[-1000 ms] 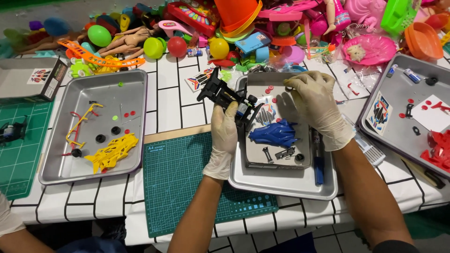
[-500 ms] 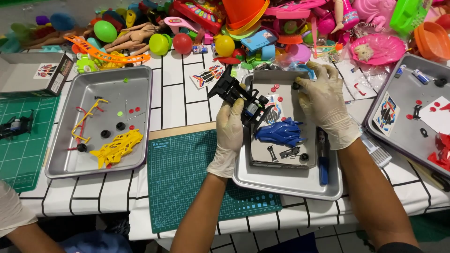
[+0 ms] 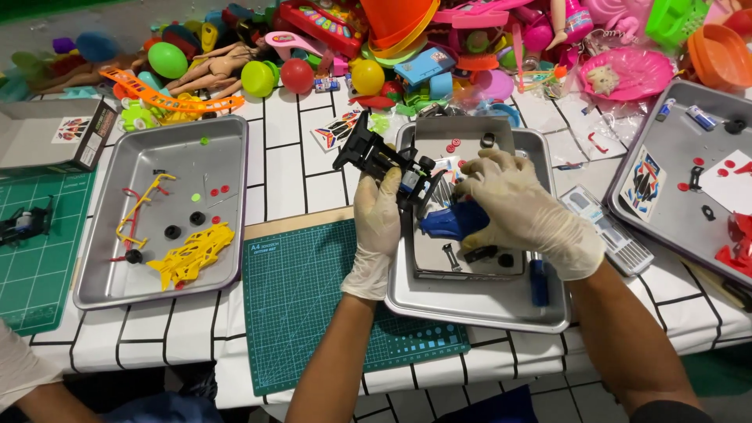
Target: Assembling a motorized model car by installing gears, a motor, and various chassis components using hands and a screwdriver.
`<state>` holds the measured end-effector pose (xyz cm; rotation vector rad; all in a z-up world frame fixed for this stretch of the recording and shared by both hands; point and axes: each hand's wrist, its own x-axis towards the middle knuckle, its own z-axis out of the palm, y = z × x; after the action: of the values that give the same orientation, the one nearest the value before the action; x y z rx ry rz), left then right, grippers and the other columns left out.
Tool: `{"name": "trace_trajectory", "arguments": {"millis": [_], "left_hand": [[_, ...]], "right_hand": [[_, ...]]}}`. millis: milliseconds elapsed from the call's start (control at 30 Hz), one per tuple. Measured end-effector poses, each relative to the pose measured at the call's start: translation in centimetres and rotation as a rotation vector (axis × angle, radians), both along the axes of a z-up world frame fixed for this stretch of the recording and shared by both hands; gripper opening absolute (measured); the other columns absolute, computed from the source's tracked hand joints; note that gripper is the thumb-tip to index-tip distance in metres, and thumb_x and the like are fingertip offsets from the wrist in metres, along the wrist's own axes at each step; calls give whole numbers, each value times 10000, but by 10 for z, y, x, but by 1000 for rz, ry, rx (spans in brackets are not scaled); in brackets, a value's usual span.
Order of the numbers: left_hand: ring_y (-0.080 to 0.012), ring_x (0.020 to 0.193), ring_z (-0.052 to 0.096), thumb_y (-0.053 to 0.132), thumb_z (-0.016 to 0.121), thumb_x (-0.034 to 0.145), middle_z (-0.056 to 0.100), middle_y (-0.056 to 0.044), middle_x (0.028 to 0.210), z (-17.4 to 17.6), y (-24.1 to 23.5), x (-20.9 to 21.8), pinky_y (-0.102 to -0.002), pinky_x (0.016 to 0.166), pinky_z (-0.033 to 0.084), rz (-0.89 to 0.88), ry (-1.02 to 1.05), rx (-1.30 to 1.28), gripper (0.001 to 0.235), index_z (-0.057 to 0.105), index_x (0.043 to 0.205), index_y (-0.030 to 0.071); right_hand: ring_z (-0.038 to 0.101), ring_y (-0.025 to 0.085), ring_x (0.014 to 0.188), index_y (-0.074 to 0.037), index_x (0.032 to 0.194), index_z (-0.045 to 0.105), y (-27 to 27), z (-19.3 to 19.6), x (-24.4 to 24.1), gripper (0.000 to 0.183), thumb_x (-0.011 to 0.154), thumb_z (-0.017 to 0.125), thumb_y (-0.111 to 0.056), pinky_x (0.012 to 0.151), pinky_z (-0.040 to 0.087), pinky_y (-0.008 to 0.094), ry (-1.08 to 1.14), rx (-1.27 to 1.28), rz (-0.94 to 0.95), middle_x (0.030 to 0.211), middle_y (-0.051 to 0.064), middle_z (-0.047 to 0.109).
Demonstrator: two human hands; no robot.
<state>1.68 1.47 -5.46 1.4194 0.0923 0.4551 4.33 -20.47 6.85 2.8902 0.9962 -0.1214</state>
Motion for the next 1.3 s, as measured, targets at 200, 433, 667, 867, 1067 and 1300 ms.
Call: {"name": "trace_trajectory", "arguments": {"millis": [200, 433, 667, 867, 1067, 1300], "left_hand": [[-136, 898, 588, 210, 613, 1017, 619, -52, 926, -15, 4, 7, -316, 835, 535, -21, -26, -48, 238, 633, 1177, 34], [-127, 879, 588, 202, 624, 1008, 607, -40, 917, 25, -7, -4, -315, 811, 549, -17, -45, -68, 234, 626, 1168, 32], [-120, 933, 577, 170, 588, 1026, 629, -58, 991, -30, 10, 11, -317, 863, 533, -19, -31, -62, 251, 608, 1226, 21], [-134, 956, 565, 187, 605, 1025, 620, -78, 997, -34, 7, 14, -342, 888, 524, -14, -36, -40, 268, 605, 1222, 6], [-158, 993, 577, 183, 585, 1028, 629, -88, 1001, -28, 4, 11, -366, 939, 503, -22, -31, -41, 246, 615, 1199, 9], [-177, 1065, 577, 183, 597, 1021, 635, -110, 1055, -30, 3, 12, -402, 984, 486, -7, -37, 4, 265, 620, 1221, 11]], "right_hand": [[336, 329, 1468, -188, 1162, 676, -12, -29, 20, 651, 662, 851, -566, 1069, 431, 573, -156, 20, 66, 1282, 68, 520], [320, 327, 1479, -260, 1384, 600, -8, -16, 20, 690, 743, 853, -305, 1063, 421, 532, -240, 131, -15, 1412, 73, 505], [579, 228, 1305, -291, 1210, 715, -11, 28, -14, 327, 889, 744, -345, 1082, 474, 441, 225, -38, -32, 1178, 23, 725], [646, 181, 1219, -287, 1193, 707, -1, 18, -25, 390, 860, 756, -484, 1034, 503, 405, 185, -170, 5, 1124, -22, 758], [687, 185, 1143, -287, 1197, 716, -1, 5, -9, 307, 907, 730, -384, 1011, 528, 384, 80, -211, -104, 1071, -14, 775], [669, 219, 1216, -262, 1219, 727, -1, 0, 3, 282, 939, 708, -294, 1073, 506, 416, 36, -49, -119, 1145, 25, 770]]}}
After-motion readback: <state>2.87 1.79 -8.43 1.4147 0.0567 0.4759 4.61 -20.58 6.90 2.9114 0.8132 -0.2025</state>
